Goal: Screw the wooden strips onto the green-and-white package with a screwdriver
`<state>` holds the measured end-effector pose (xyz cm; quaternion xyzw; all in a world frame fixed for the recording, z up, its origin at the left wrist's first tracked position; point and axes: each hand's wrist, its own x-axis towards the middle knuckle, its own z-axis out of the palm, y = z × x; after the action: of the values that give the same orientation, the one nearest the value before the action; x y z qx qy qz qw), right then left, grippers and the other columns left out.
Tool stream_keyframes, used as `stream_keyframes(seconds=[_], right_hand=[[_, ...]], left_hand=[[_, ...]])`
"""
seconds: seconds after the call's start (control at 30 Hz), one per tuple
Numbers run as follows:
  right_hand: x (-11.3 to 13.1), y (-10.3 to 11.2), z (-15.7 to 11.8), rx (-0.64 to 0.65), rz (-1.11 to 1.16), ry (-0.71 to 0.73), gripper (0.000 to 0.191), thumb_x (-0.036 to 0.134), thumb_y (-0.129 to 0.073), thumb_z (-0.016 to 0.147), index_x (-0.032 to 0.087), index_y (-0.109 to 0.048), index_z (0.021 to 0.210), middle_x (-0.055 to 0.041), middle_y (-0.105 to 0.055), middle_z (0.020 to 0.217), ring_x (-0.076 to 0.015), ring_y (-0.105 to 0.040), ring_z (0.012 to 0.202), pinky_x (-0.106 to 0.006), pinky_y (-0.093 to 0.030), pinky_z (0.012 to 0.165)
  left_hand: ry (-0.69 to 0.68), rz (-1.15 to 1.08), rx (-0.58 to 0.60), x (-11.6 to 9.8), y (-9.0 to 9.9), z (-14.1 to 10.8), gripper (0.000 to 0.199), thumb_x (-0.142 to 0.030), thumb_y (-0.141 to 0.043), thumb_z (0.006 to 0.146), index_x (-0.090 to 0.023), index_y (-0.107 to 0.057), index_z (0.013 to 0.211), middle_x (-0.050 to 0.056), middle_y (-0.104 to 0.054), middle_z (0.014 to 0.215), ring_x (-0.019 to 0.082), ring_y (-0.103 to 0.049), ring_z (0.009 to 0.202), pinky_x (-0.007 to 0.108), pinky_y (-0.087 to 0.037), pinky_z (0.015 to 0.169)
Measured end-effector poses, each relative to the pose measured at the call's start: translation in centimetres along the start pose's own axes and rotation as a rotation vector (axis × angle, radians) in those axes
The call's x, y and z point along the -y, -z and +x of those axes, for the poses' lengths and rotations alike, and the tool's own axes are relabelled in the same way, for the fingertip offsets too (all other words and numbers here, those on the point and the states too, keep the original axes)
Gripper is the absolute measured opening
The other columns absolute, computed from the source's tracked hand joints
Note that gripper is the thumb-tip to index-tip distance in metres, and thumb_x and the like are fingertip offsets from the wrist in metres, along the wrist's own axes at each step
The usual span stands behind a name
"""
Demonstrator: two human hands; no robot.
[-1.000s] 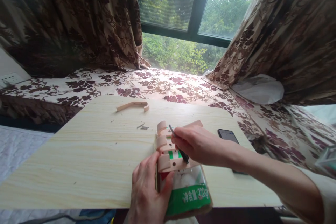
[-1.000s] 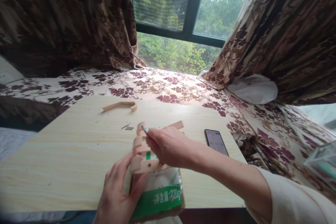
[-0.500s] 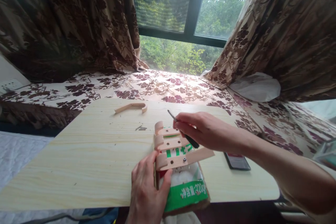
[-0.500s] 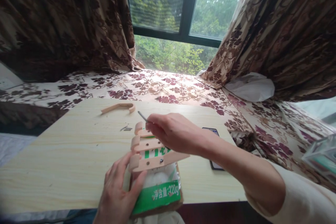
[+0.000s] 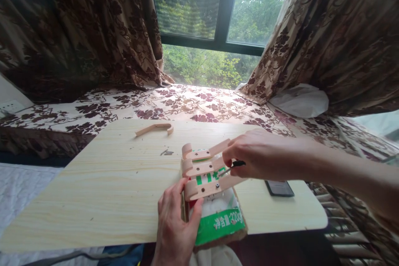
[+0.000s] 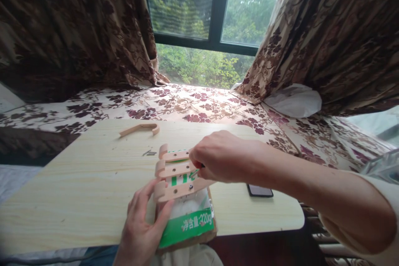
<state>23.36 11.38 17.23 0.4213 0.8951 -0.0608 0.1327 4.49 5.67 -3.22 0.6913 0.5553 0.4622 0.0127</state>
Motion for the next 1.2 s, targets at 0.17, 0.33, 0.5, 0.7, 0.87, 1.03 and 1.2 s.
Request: stream_keyframes(seconds=[0.17, 0.33, 0.5, 0.7, 0.87, 1.03, 1.2], right_hand=[[0.9, -0.4, 1.2, 0.069, -0.075, 0.061, 0.012, 0.021, -0.057, 0.078, 0.020, -0.069, 0.078, -0.0046, -0.068, 0.073, -0.0149, -0.056, 0.062, -0.025, -0.026, 0.052], [1.3, -0.8, 1.8, 0.102, -0.118, 0.080, 0.016, 0.020, -0.055, 0.080, 0.018, -0.069, 0.072, -0.0042, -0.065, 0.064, -0.0133, -0.052, 0.055, -0.026, -0.023, 0.048], [1.6, -0.4, 2.2, 0.140, -0.096, 0.105, 0.014, 0.017, -0.057, 0.079, 0.016, -0.069, 0.073, -0.0073, -0.068, 0.078, -0.0139, -0.056, 0.067, -0.026, -0.029, 0.053], [2.4, -0.1, 3.0, 0.184, -0.170, 0.152, 0.013, 0.010, -0.057, 0.077, 0.015, -0.066, 0.069, -0.0058, -0.066, 0.076, -0.0129, -0.054, 0.065, -0.026, -0.030, 0.051], [3.3, 0.1, 4.0, 0.222, -0.272, 0.234, 0.016, 0.002, -0.058, 0.069, 0.015, -0.062, 0.060, -0.0027, -0.059, 0.060, -0.0121, -0.049, 0.053, -0.027, -0.025, 0.043], [4.1, -1.2, 4.0, 0.122, -0.298, 0.314, 0.022, 0.002, -0.057, 0.069, 0.017, -0.057, 0.054, -0.0027, -0.056, 0.055, -0.0127, -0.047, 0.049, -0.028, -0.027, 0.044], [4.0, -1.6, 4.2, 0.137, -0.292, 0.268, 0.020, 0.003, -0.058, 0.070, 0.017, -0.059, 0.056, -0.0038, -0.058, 0.053, -0.0143, -0.049, 0.050, -0.029, -0.029, 0.046]], left_hand=[[0.003, -0.003, 0.005, 0.0, 0.2, 0.0, 0.039, -0.032, -0.055, 0.084, -0.022, -0.044, 0.120, 0.006, -0.059, 0.107, 0.021, -0.055, 0.100, 0.037, -0.047, 0.087], [0.016, -0.009, 0.006, 0.0, 0.1, 0.0, 0.039, -0.032, -0.056, 0.083, -0.022, -0.045, 0.120, 0.006, -0.059, 0.107, 0.021, -0.055, 0.101, 0.037, -0.047, 0.087], [0.039, -0.017, 0.016, 0.0, 0.1, 0.0, 0.039, -0.034, -0.055, 0.083, -0.024, -0.045, 0.120, 0.005, -0.059, 0.107, 0.021, -0.056, 0.101, 0.038, -0.048, 0.087], [0.058, -0.037, 0.020, -0.2, 0.2, 0.1, 0.037, -0.034, -0.055, 0.083, -0.024, -0.046, 0.118, 0.005, -0.059, 0.106, 0.021, -0.056, 0.100, 0.037, -0.047, 0.088], [0.037, -0.026, 0.016, -0.2, 0.2, 0.2, 0.037, -0.035, -0.054, 0.083, -0.024, -0.047, 0.118, 0.005, -0.060, 0.106, 0.021, -0.057, 0.099, 0.036, -0.048, 0.086], [0.034, -0.021, 0.016, -0.2, 0.0, 0.2, 0.038, -0.035, -0.054, 0.084, -0.023, -0.046, 0.119, 0.005, -0.059, 0.105, 0.021, -0.057, 0.099, 0.037, -0.048, 0.085], [0.047, -0.035, 0.024, -0.3, 0.1, 0.2, 0.037, -0.035, -0.053, 0.084, -0.023, -0.047, 0.119, 0.006, -0.059, 0.105, 0.021, -0.057, 0.099, 0.037, -0.048, 0.086]])
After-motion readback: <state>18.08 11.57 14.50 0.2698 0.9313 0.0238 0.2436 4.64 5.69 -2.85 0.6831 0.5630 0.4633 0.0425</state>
